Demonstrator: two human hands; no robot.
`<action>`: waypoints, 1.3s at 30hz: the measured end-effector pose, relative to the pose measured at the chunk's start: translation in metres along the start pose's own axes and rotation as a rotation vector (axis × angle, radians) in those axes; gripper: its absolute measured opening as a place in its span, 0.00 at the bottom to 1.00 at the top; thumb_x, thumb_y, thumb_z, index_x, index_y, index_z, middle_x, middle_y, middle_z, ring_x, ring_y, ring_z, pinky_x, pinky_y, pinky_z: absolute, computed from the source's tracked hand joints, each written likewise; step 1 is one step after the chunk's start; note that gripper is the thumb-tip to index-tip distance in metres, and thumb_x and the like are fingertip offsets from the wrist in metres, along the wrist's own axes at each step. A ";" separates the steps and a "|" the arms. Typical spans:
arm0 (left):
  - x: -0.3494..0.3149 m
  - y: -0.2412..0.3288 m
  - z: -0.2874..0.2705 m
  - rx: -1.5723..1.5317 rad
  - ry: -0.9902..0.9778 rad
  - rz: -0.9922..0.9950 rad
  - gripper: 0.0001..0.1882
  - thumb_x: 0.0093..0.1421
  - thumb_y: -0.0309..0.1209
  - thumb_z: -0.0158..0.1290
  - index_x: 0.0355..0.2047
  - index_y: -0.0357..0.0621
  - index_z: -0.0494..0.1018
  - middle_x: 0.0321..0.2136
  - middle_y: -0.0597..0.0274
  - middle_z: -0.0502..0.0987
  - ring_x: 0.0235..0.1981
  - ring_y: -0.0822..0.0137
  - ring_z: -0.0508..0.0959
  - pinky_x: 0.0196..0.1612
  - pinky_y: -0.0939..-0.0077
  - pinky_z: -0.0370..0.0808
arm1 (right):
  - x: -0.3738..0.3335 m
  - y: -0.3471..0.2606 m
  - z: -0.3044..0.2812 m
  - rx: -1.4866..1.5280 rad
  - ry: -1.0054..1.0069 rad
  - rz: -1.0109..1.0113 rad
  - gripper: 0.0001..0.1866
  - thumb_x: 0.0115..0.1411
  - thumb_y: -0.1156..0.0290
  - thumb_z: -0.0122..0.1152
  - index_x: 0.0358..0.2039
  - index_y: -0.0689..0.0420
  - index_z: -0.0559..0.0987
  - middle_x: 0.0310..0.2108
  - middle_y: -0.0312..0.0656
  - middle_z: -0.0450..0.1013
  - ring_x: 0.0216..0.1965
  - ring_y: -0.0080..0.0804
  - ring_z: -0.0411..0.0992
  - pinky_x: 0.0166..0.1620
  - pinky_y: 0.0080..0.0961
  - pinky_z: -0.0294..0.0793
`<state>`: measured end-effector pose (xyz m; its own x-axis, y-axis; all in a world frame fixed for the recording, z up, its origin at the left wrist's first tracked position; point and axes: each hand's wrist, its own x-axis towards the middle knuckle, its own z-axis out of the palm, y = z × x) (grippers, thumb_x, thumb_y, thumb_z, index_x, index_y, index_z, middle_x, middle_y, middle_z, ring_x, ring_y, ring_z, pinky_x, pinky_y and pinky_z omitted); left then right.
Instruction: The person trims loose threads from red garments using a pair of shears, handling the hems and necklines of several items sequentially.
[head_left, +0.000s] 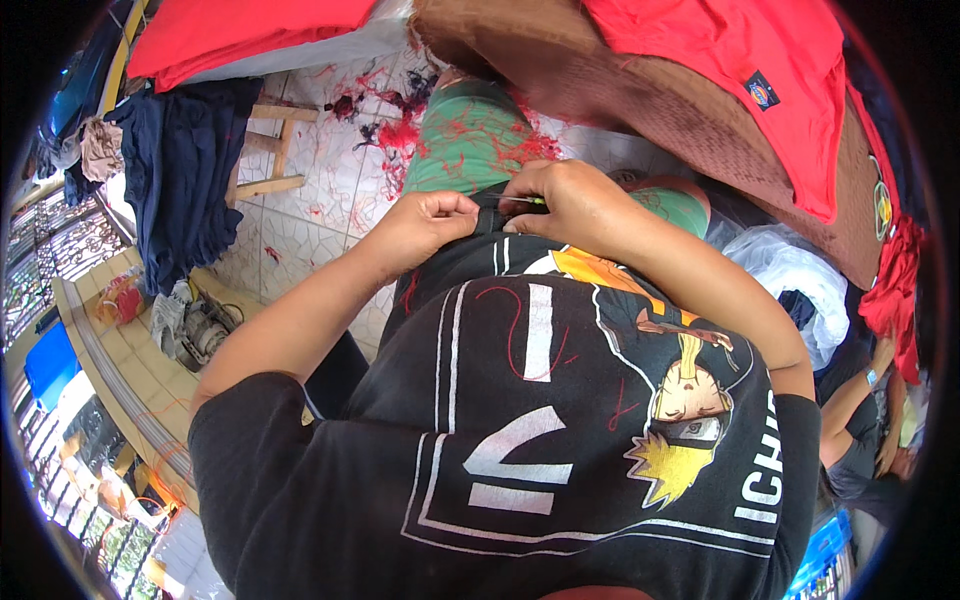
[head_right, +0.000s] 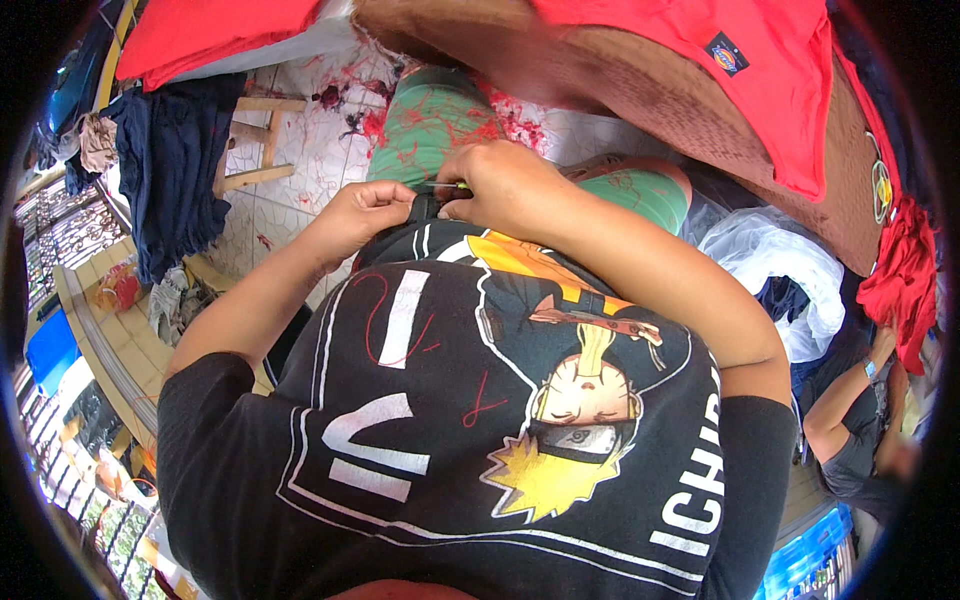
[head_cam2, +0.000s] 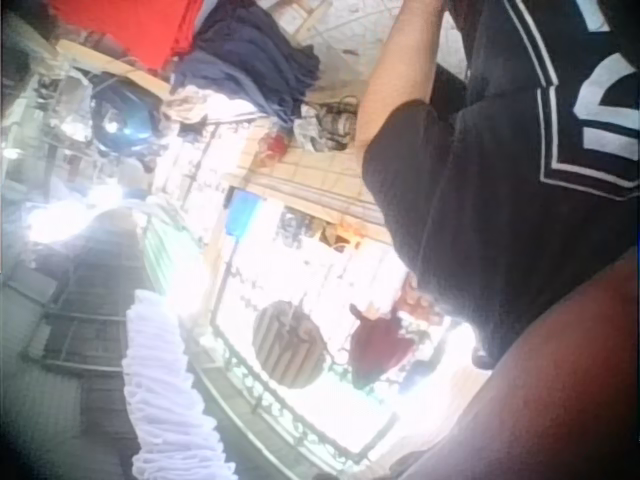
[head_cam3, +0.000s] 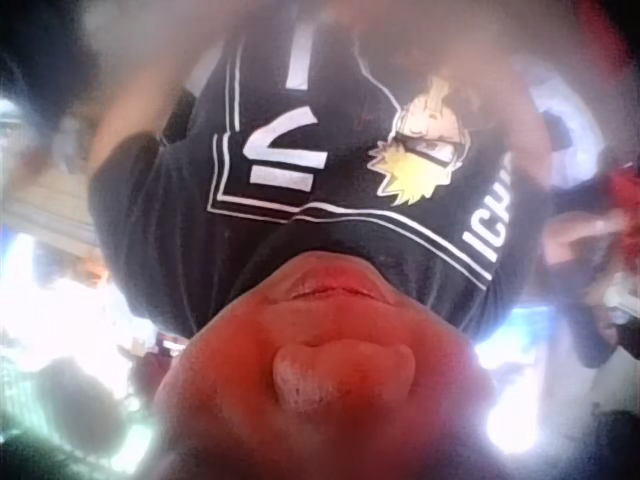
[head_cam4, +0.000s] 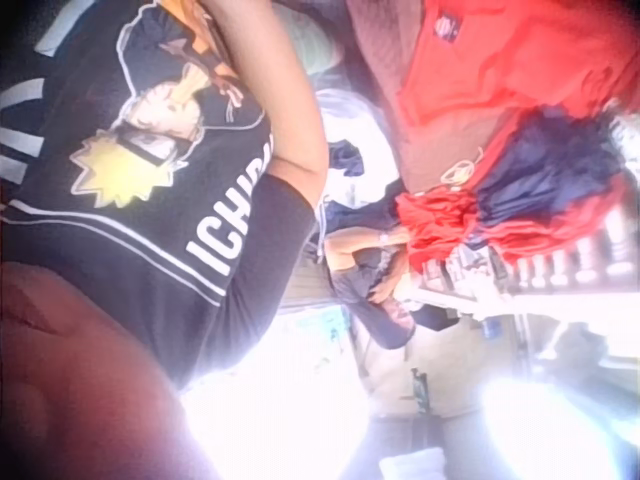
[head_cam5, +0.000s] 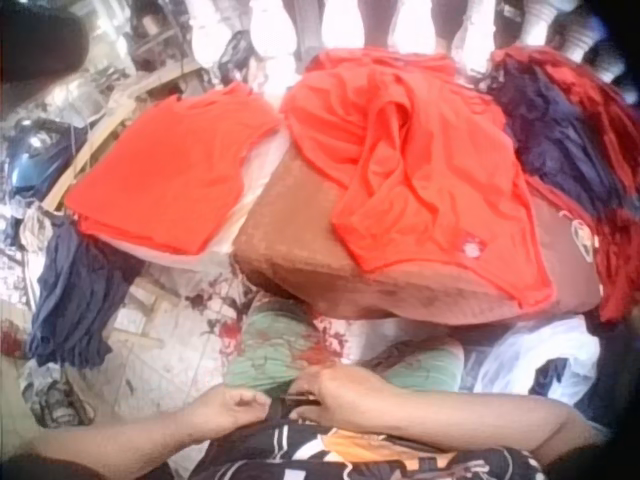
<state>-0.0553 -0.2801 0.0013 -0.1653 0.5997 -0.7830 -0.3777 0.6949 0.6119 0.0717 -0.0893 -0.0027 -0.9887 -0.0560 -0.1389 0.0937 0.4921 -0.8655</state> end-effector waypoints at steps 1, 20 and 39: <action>-0.001 -0.002 0.002 0.015 0.034 0.046 0.07 0.59 0.27 0.53 0.36 0.38 0.76 0.33 0.67 0.77 0.32 0.78 0.75 0.38 0.85 0.72 | -0.001 -0.004 -0.003 -0.051 -0.054 0.076 0.12 0.48 0.64 0.65 0.31 0.57 0.81 0.26 0.50 0.76 0.32 0.48 0.75 0.36 0.40 0.73; -0.008 -0.015 -0.004 -0.185 0.144 0.122 0.05 0.55 0.27 0.55 0.32 0.39 0.77 0.40 0.65 0.74 0.40 0.77 0.72 0.45 0.82 0.67 | 0.003 -0.014 -0.014 -0.186 -0.096 -0.079 0.09 0.49 0.70 0.61 0.32 0.55 0.77 0.30 0.47 0.75 0.33 0.49 0.74 0.35 0.43 0.72; -0.007 -0.021 0.009 -0.150 0.167 0.224 0.08 0.64 0.29 0.49 0.39 0.37 0.72 0.31 0.64 0.76 0.31 0.79 0.73 0.36 0.84 0.71 | 0.021 -0.018 -0.008 -0.230 -0.091 -0.286 0.16 0.42 0.75 0.66 0.35 0.57 0.75 0.32 0.42 0.74 0.34 0.44 0.74 0.35 0.37 0.72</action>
<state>-0.0378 -0.2947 -0.0051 -0.4021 0.6489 -0.6459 -0.4432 0.4794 0.7575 0.0484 -0.0924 0.0141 -0.9557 -0.2914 0.0418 -0.2238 0.6267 -0.7464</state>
